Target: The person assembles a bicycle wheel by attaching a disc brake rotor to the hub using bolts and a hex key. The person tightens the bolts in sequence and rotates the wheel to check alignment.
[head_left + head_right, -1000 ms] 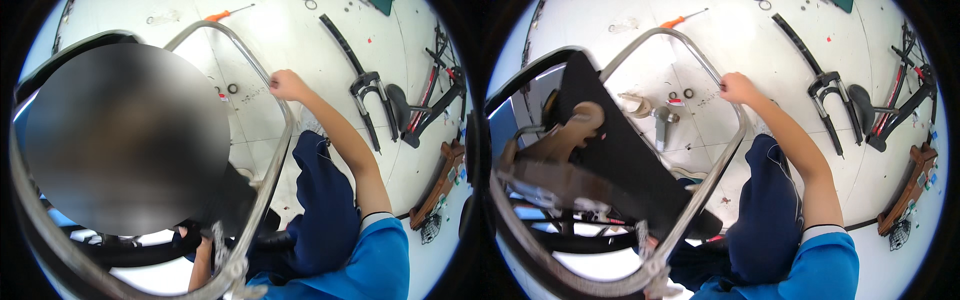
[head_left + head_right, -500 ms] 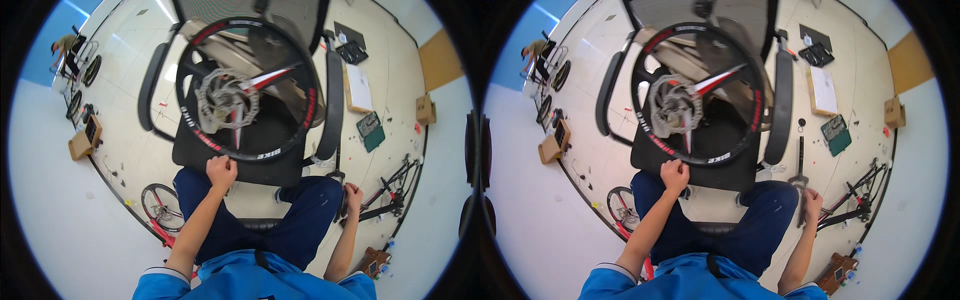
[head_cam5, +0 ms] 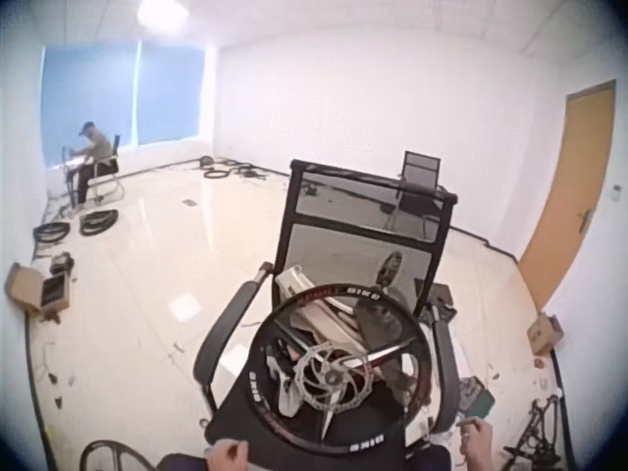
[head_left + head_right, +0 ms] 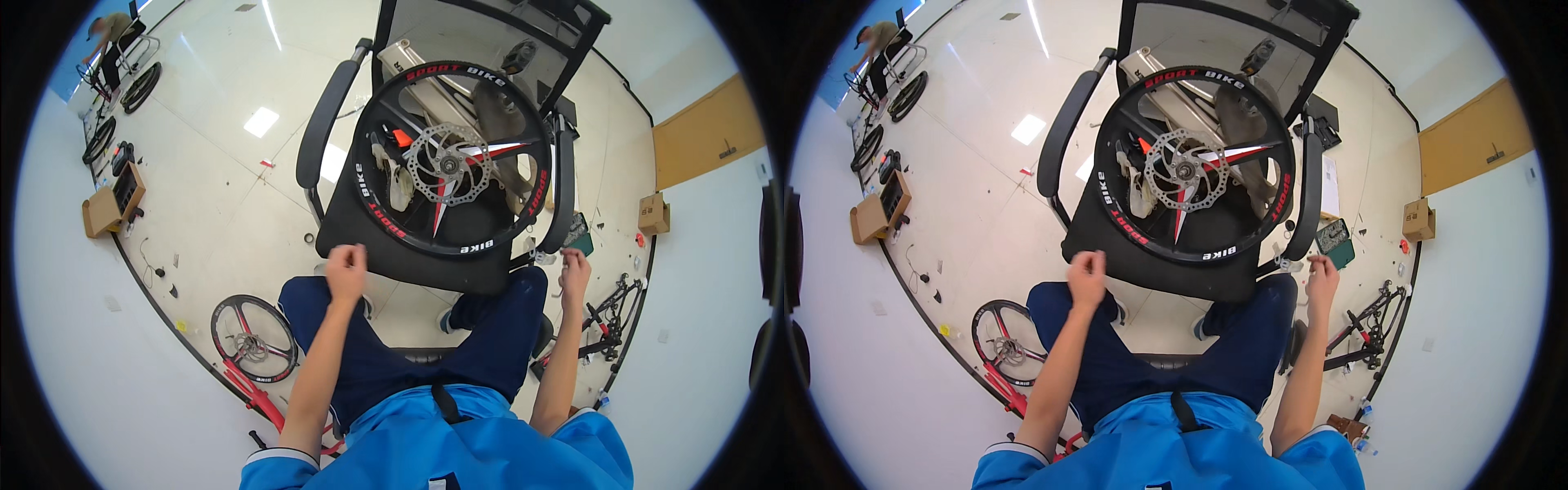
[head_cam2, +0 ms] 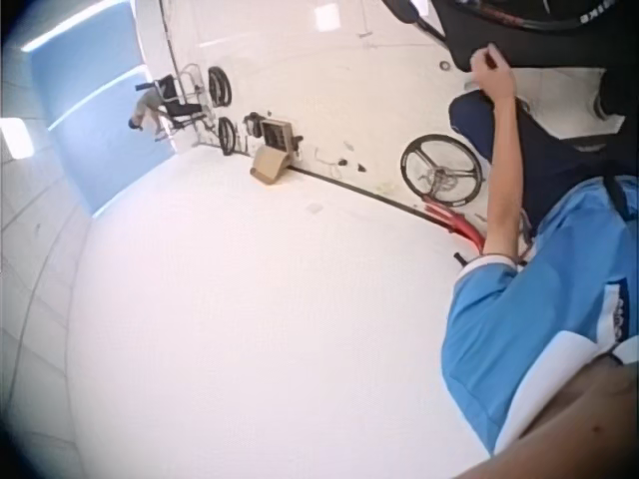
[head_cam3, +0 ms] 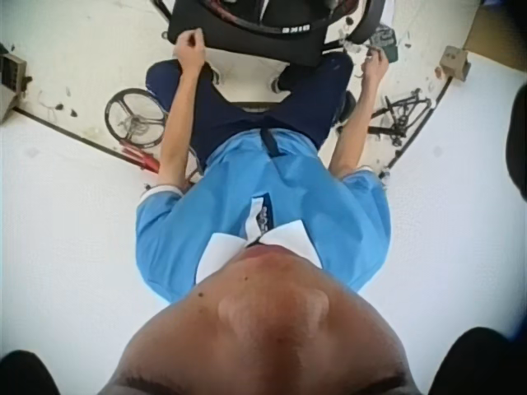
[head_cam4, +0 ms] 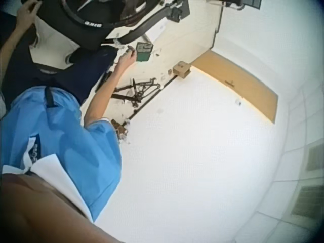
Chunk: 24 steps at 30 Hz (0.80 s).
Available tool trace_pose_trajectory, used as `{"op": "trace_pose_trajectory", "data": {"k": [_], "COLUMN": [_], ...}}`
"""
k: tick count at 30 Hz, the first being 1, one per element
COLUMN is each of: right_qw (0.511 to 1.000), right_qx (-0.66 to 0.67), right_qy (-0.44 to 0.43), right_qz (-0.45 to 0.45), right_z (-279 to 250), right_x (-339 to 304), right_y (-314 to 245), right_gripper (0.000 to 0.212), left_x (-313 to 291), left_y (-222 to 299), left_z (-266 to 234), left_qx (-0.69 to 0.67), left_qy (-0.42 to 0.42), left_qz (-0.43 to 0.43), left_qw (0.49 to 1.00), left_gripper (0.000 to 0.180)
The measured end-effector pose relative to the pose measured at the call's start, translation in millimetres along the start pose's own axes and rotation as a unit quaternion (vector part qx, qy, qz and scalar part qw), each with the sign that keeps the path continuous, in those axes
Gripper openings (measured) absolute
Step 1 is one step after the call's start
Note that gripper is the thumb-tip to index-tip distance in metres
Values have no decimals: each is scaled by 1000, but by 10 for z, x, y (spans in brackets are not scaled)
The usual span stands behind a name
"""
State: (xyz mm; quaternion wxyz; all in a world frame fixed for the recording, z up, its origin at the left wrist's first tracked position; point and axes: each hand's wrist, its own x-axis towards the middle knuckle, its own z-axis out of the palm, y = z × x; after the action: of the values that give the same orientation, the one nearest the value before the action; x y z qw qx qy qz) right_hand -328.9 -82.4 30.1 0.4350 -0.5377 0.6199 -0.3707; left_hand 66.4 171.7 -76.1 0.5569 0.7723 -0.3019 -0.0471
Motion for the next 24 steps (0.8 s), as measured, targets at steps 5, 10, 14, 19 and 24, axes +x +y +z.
{"op": "trace_pose_trajectory", "data": {"k": [5, 10, 14, 19, 24], "right_qw": [985, 955, 963, 995, 998], "right_qx": [6, -135, -99, 3, 30], "right_qy": [127, 180, 165, 26, -42], "right_qz": [-116, -193, -187, -100, -27], "right_z": [243, 654, 653, 549, 580], "right_x": [447, 354, 916, 1394, 1378], "right_y": [-353, -828, -451, -292, -449], "right_gripper": [22, 25, 27, 31, 35], "left_x": [1071, 1609, 1532, 1159, 862], "left_y": [103, 323, 444, 530, 652], "left_z": [-274, -212, -172, -272, -456], "left_qx": [-77, -181, -130, -88, -77], "left_qy": [169, 11, 36, 31, 43], "left_qz": [-47, -179, -201, -201, -181], "left_qw": [981, 967, 970, 975, 980], "left_gripper": [40, 70, 67, 61, 60]}}
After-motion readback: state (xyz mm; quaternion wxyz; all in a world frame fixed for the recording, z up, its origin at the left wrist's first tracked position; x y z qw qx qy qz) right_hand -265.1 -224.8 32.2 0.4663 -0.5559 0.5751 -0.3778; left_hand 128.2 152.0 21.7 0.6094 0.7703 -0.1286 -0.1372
